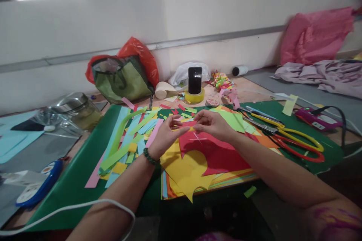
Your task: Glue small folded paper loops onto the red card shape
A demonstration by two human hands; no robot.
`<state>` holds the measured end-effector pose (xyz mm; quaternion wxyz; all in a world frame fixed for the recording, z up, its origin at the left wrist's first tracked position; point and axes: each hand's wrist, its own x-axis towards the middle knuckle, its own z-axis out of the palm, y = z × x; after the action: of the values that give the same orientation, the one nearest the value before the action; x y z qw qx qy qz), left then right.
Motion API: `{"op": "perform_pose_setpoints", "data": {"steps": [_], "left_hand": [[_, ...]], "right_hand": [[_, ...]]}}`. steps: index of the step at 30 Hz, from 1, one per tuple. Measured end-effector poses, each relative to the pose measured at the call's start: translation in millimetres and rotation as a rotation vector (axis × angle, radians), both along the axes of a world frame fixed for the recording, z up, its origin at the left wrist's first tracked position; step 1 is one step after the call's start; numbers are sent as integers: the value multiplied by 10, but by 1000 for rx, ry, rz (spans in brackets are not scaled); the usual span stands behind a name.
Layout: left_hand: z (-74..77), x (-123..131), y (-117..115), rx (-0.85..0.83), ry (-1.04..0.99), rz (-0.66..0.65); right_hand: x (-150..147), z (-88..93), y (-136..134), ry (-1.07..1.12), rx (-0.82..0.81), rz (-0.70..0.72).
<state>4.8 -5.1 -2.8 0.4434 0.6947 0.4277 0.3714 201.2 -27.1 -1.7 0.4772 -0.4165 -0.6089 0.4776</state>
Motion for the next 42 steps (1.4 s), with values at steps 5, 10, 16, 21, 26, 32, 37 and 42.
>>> {"op": "perform_pose_setpoints", "data": {"steps": [5,10,16,21,26,32,37,42], "left_hand": [[45,-22,56,-373,-216,-85],[68,-2,37,-422,-361,-1],[53,21,14,-437,-378,-13],[25,17,49,-361,-353,8],[34,54,15,-492,-402,4],[40,124,-55,-449,-361,8],[65,80,-11,-443,-412,58],[60,20,38,-404,-380,63]], "right_hand": [[-17,-19,-17,-19,61,-61],[-8,-25,-5,11,7,-26],[-35,-45,-7,23,5,-52],[-45,-39,-11,20,15,-43],[-95,-53,-21,47,22,-103],[-178,-99,-56,-9,106,-157],[-50,19,-62,-126,158,-179],[333,459,-431,-702,294,-124]]}}
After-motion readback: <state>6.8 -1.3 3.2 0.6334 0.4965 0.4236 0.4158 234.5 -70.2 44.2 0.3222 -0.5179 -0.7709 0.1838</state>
